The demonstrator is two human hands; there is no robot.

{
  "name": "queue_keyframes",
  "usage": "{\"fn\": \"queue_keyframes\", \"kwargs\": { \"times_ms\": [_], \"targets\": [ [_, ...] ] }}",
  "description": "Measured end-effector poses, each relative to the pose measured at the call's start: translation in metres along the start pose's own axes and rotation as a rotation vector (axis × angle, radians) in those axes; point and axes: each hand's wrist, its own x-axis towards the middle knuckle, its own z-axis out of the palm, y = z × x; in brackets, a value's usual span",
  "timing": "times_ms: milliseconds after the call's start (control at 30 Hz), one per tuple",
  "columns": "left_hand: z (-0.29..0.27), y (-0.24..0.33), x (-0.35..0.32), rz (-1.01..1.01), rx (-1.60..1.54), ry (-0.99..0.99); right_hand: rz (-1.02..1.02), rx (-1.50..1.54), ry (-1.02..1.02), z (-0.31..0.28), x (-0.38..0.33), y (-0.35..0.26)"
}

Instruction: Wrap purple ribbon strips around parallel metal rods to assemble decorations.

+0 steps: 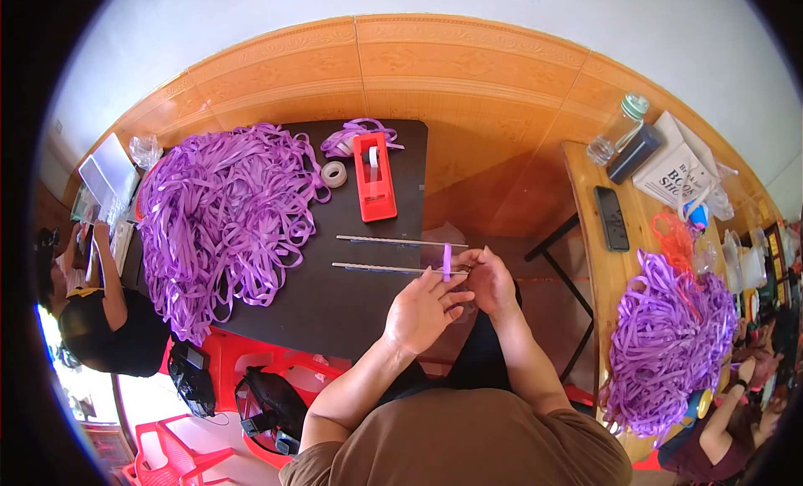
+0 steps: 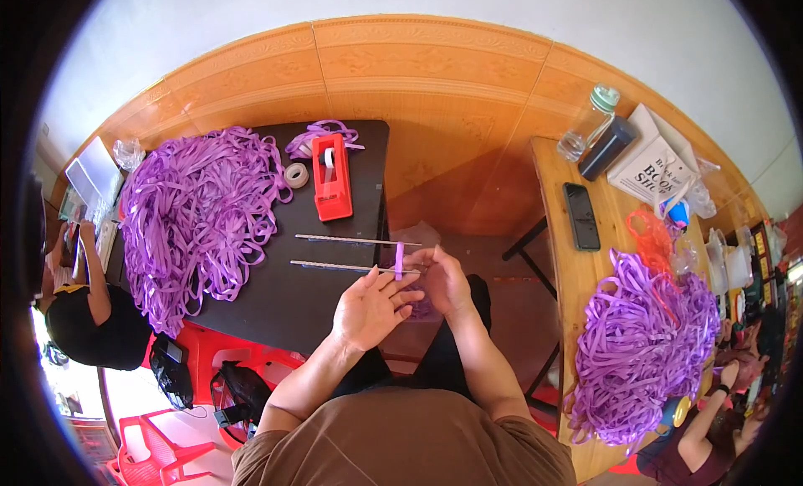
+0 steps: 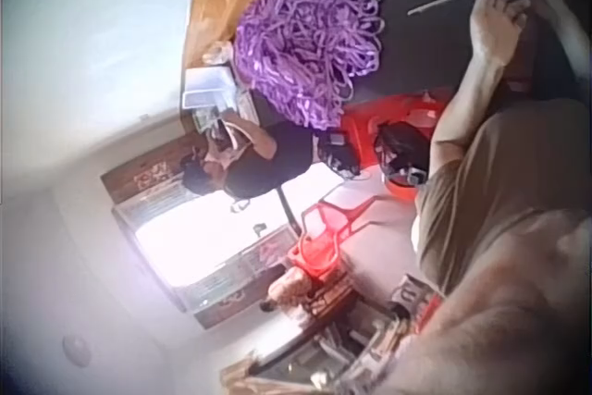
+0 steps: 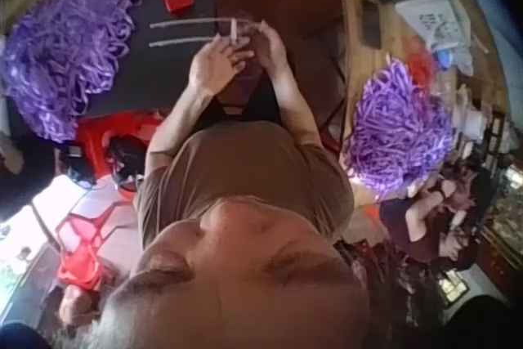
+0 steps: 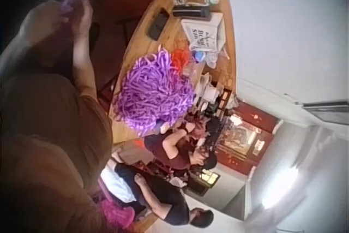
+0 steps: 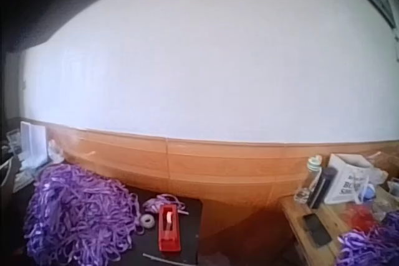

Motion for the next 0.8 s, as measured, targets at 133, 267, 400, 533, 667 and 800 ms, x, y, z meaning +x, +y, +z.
{"fn": "queue_keyframes", "kwargs": {
  "times_ms": [133, 267, 400, 533, 667, 800],
  "targets": [
    [0.001, 0.0, 0.0, -0.002, -0.005, -0.001, -0.018, -0.213, 0.037, -0.006, -0.002, 0.001],
    [-0.002, -0.001, 0.0, 0.007, -0.011, 0.0, -0.054, -0.308, 0.11, 0.005, 0.002, -0.001],
    [-0.003, -0.001, 0.0, 0.002, -0.02, 0.005, 0.088, -0.005, -0.003, 0.012, 0.018, -0.001],
    [-0.004, -0.002, 0.0, 0.0, -0.033, 0.008, 0.195, 0.271, -0.218, 0.005, 0.033, 0.011],
    [-0.006, -0.002, 0.002, 0.002, -0.024, -0.011, 0.158, 0.332, -0.294, 0.004, 0.04, 0.021],
    [-0.005, -0.002, 0.0, 0.009, -0.025, 0.003, 0.156, 0.332, -0.34, -0.002, 0.042, 0.023]
  ]
}}
